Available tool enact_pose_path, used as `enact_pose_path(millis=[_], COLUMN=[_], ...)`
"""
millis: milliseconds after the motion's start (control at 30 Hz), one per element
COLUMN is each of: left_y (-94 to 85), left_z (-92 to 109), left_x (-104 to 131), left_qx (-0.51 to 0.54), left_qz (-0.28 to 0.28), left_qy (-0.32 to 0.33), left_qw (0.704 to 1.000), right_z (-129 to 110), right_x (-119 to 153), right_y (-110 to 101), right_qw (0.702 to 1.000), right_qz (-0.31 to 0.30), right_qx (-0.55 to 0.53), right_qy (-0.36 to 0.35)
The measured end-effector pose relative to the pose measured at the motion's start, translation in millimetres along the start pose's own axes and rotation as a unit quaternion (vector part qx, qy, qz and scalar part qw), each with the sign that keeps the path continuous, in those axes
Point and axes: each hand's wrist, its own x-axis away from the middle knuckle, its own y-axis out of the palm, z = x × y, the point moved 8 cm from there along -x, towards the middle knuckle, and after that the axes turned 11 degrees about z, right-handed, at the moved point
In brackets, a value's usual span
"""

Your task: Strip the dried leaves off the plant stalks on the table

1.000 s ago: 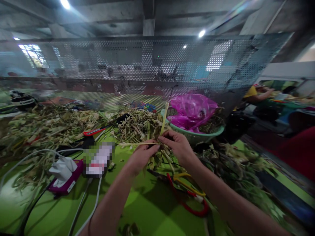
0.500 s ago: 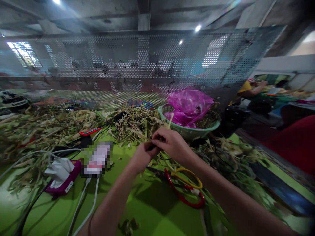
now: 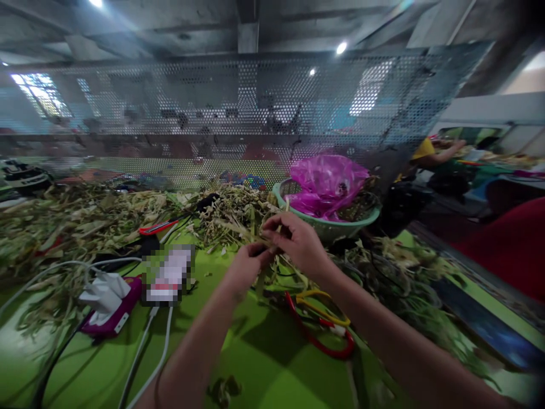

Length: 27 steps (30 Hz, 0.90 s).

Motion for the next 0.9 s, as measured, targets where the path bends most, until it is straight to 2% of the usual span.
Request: enact_pose_path(millis=[67, 167, 267, 400, 500, 633, 733, 833, 900], left_y=[-9.0, -17.8, -19.9, -22.3, -23.2, -27.4, -29.5, -29.0, -28.9], left_z=[1.6, 3.1, 4.1, 8.4, 9.0, 4.7, 4.7, 6.0, 6.2], left_x=[-2.2, -3.3, -2.7, -2.9, -3.9, -6.2, -8.6, -10.4, -10.5], left_qx=[0.077, 0.174, 0.187, 0.177, 0.179, 0.189, 0.197, 0.213, 0.22], left_qz=[0.04, 0.073, 0.079, 0.087, 0.083, 0.105, 0.117, 0.115, 0.116], left_qy=[-0.015, -0.044, -0.062, -0.045, -0.041, -0.053, -0.037, -0.018, -0.01], left_qw=[0.996, 0.981, 0.977, 0.979, 0.98, 0.975, 0.973, 0.97, 0.968], right_z=[1.0, 9.4, 20.8, 28.3, 29.8, 29.5, 18.1, -1.7, -7.6], right_x=[-2.4, -1.9, 1.3, 4.1, 3.5, -0.7, -4.0, -0.8, 3.7], right_y=[-5.3, 0.0, 9.7, 18.0, 20.3, 17.2, 5.0, -7.9, -4.2], right_qw=[1.0, 0.998, 0.991, 0.975, 0.969, 0.981, 0.999, 0.992, 0.987], right_qz=[0.011, -0.04, -0.087, -0.105, -0.105, -0.089, -0.032, 0.046, 0.039], right_qx=[-0.017, -0.03, -0.071, -0.142, -0.168, -0.135, -0.04, 0.058, 0.102], right_qy=[0.004, 0.028, 0.077, 0.137, 0.147, 0.104, 0.004, -0.099, -0.114])
